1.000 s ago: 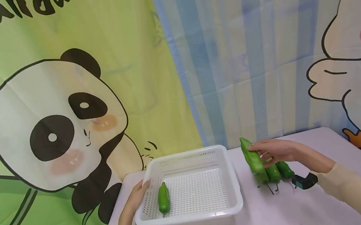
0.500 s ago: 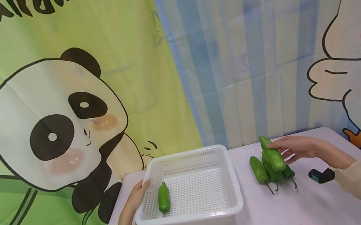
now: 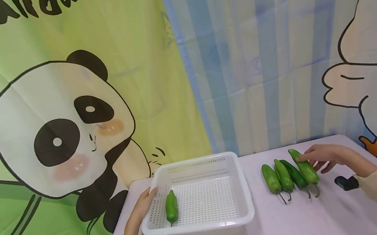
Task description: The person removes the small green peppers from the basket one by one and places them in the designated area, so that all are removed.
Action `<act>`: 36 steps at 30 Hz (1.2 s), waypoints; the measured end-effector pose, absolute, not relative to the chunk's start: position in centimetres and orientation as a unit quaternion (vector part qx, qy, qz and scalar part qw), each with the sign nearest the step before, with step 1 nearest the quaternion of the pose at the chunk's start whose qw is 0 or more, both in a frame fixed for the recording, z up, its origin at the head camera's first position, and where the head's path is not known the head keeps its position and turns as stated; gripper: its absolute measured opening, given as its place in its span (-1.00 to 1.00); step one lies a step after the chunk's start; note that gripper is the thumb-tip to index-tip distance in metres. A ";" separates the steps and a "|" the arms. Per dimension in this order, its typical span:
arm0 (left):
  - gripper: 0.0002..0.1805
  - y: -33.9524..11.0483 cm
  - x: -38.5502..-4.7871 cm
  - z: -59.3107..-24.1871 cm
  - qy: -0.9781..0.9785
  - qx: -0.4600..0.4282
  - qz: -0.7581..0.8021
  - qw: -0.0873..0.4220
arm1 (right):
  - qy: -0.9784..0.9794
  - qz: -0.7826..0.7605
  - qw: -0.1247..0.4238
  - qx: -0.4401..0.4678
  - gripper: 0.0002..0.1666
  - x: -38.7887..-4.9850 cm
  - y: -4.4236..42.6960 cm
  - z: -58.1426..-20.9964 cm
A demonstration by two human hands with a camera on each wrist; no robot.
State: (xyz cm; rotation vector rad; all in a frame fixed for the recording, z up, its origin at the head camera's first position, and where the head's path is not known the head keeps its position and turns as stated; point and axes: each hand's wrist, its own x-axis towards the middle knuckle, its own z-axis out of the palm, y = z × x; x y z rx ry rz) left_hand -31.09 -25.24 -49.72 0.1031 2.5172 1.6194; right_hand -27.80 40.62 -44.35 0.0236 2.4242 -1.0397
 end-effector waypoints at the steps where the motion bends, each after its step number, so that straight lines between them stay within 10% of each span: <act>1: -0.32 -25.3 -31.2 -49.8 0.838 0.034 0.539 0.073 | 0.896 -0.371 0.246 0.010 -0.25 -27.9 40.7 -44.6; 14: -0.29 -25.3 -31.1 -49.9 0.843 0.036 0.532 0.078 | 0.920 -0.313 0.231 0.055 -0.56 -29.0 40.7 -48.1; 36: -0.30 -25.3 -30.9 -49.6 0.842 0.039 0.533 0.077 | 0.930 -0.291 0.214 0.072 -0.25 -28.4 39.8 -48.6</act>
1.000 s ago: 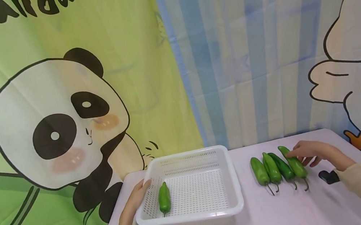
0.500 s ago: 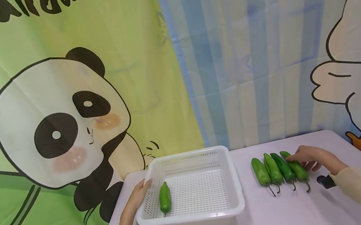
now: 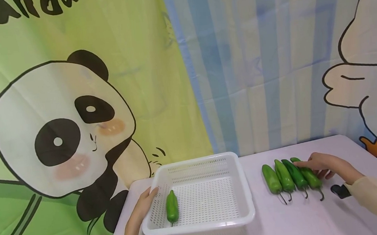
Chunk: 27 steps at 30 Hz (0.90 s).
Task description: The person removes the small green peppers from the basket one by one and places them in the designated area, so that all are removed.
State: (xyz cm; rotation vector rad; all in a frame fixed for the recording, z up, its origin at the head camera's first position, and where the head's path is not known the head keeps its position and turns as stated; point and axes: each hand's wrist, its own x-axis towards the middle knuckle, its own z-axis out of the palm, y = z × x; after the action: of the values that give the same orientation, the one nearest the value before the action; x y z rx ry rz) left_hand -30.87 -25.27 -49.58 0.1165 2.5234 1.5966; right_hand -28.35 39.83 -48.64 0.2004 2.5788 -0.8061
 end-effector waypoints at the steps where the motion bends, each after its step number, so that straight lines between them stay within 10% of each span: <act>1: -0.31 -25.2 -30.9 -49.5 0.842 0.038 0.532 0.077 | 0.930 -0.290 0.215 0.073 -0.24 -28.3 39.8 -48.6; 27: -0.31 -25.2 -30.8 -49.4 0.841 0.038 0.535 0.075 | 0.951 -0.256 0.169 0.041 -0.01 -28.6 39.8 -45.6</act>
State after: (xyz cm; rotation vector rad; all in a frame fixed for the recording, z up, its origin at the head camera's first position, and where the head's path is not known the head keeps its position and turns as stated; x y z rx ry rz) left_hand -30.75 -25.18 -49.36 0.1148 2.5225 1.6050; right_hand -28.62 39.80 -45.60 0.1153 2.7036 -0.7275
